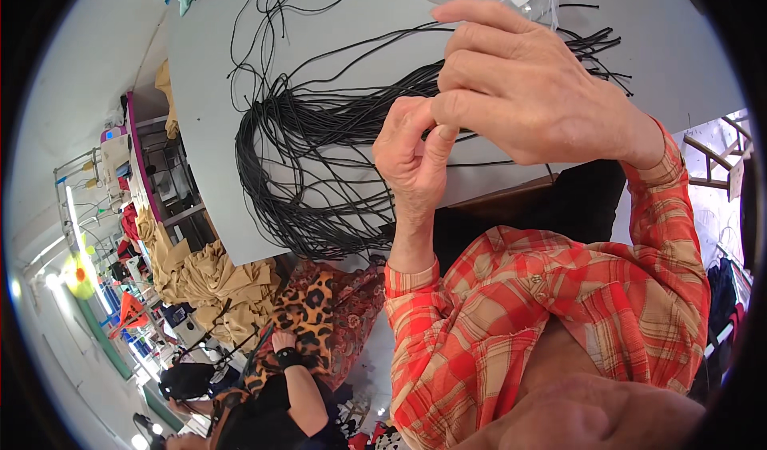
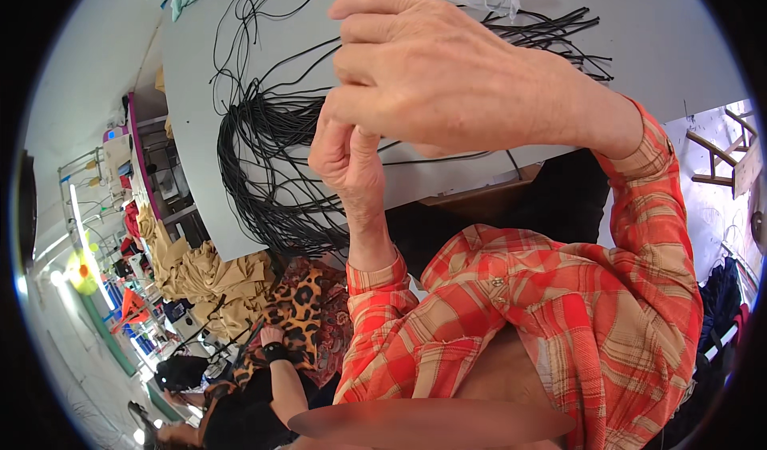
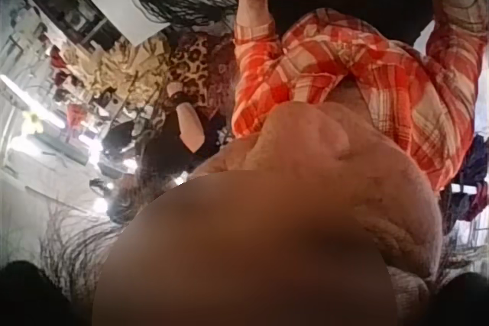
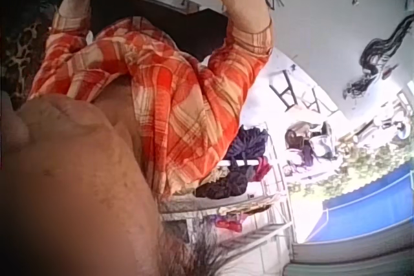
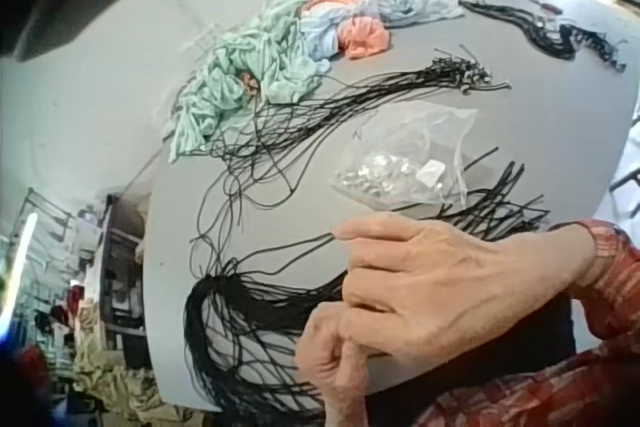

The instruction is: Manually attaching metal tips onto black elastic cords at a workbench.

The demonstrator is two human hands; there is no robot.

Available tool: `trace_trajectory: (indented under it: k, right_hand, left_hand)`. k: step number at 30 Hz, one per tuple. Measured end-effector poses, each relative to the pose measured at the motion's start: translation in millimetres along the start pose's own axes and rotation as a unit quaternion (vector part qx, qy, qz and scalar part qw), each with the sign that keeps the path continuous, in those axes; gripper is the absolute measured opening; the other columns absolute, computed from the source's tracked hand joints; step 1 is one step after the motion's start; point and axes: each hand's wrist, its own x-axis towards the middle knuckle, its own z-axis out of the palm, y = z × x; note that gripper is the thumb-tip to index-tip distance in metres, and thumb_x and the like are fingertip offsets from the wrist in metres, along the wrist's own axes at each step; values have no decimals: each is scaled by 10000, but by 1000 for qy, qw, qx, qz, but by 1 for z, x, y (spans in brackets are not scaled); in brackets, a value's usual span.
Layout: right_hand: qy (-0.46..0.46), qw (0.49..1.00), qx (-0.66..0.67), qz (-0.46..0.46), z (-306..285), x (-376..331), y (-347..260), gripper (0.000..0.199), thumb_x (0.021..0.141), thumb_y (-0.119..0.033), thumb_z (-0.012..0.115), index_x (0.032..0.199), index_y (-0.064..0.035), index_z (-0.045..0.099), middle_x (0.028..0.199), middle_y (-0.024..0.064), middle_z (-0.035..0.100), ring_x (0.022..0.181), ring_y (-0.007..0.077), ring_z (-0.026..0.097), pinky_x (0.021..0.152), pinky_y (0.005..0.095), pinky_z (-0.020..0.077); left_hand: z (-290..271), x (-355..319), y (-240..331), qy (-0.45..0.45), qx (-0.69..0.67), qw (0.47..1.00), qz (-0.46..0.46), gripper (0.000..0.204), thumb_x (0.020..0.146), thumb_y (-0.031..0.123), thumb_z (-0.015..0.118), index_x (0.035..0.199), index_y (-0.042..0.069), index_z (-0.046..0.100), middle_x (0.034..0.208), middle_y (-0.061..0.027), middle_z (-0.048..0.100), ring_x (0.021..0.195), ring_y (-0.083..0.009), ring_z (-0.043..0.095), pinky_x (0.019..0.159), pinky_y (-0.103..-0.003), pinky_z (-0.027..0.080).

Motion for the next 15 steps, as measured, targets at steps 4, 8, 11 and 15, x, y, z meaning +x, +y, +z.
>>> trace_trajectory:
  k: [4,8,11,15]
  right_hand:
    - [4,999,44,21,10,-16,10,105,649,-59,623,724,-39,552,655,40,480,674,210,519,928,419,416]
    - [-25,984,164,69,20,-22,17,130,675,-34,658,772,-46,573,656,36,499,675,225,514,899,407,426]
    - [-37,960,253,111,24,-24,16,157,676,-37,672,807,-52,587,656,34,508,682,235,511,839,388,440]
    - [-73,946,295,114,24,-27,21,190,672,-35,675,847,-56,604,660,36,514,698,244,505,694,350,439]
  left_hand:
    - [0,-2,1,10,-1,1000,5,222,766,143,693,931,5,640,771,-27,554,620,-94,446,483,-201,309]
    - [0,-3,1,6,-18,1000,-13,227,758,134,696,930,-3,639,769,-34,556,626,-98,457,510,-211,338]
    - [-4,-3,-1,-19,-60,998,-9,223,749,108,697,925,-13,633,771,-43,563,647,-101,476,552,-222,372]
    - [-7,-2,-2,-57,-110,988,-95,194,743,50,682,912,-27,626,783,-49,572,691,-106,506,605,-225,403]
